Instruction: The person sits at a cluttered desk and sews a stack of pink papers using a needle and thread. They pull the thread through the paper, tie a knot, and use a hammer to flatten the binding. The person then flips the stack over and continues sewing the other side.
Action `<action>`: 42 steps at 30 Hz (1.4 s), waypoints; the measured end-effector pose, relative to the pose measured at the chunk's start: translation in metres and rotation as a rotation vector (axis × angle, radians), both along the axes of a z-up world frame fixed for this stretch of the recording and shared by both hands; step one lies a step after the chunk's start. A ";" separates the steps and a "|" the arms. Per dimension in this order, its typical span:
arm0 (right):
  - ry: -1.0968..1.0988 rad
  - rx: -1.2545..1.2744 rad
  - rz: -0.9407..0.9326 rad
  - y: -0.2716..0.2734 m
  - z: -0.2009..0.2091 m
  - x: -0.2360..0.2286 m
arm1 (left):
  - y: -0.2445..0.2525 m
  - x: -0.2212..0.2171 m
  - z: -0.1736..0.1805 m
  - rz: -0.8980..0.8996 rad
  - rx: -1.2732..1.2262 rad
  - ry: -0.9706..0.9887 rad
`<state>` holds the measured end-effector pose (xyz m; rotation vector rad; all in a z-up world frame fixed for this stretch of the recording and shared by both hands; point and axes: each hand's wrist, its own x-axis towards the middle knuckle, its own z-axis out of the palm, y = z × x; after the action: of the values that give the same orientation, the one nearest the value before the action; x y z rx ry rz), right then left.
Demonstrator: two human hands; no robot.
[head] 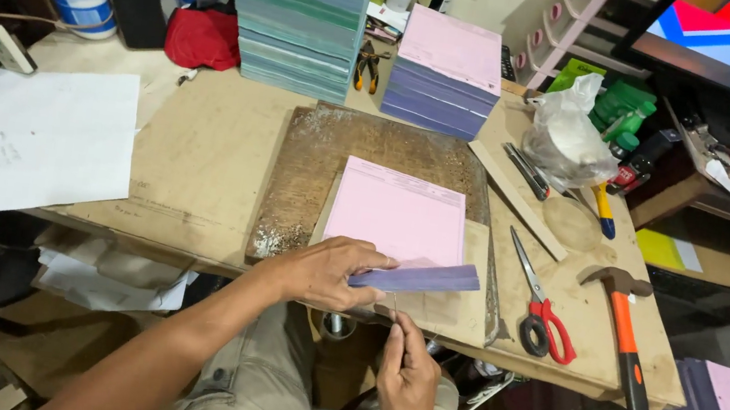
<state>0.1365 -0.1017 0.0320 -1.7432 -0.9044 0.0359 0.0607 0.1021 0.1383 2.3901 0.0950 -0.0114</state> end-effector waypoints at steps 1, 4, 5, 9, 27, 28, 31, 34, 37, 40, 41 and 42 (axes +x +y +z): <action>0.000 -0.004 0.002 0.000 0.002 -0.001 | 0.001 0.000 -0.002 0.002 -0.004 0.000; 0.036 0.022 0.046 0.002 0.008 -0.003 | 0.005 0.000 -0.008 -0.015 -0.025 -0.037; 0.021 0.011 0.041 0.002 0.010 -0.004 | 0.007 0.001 -0.011 -0.023 -0.033 -0.066; 0.053 -0.016 0.050 0.001 0.013 -0.006 | 0.008 0.002 -0.015 -0.026 -0.070 -0.090; 0.044 0.004 0.077 0.001 0.011 -0.003 | 0.011 0.005 -0.024 -0.018 -0.073 -0.143; 0.045 0.004 0.077 0.002 0.013 -0.004 | 0.011 0.005 -0.027 -0.017 -0.074 -0.143; 0.059 0.013 0.081 0.002 0.018 -0.005 | 0.011 0.008 -0.037 -0.042 -0.060 -0.237; 0.370 0.008 0.107 0.003 0.014 -0.004 | 0.005 0.009 -0.033 -0.093 -0.050 -0.237; 0.651 0.157 0.197 0.008 0.003 0.001 | -0.006 0.007 -0.011 -0.070 0.009 -0.045; 0.685 0.160 0.213 0.013 0.000 0.001 | -0.011 0.004 0.001 -0.047 0.003 0.017; 0.697 0.167 0.211 0.014 -0.002 0.003 | -0.012 0.004 0.003 -0.053 0.016 0.013; 0.710 0.173 0.207 0.015 -0.003 0.004 | -0.014 0.003 0.005 -0.061 0.029 0.010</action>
<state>0.1401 -0.0865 0.0287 -1.3201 -0.5306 0.6522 0.0640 0.0881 0.1430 2.4216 0.0274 -0.0509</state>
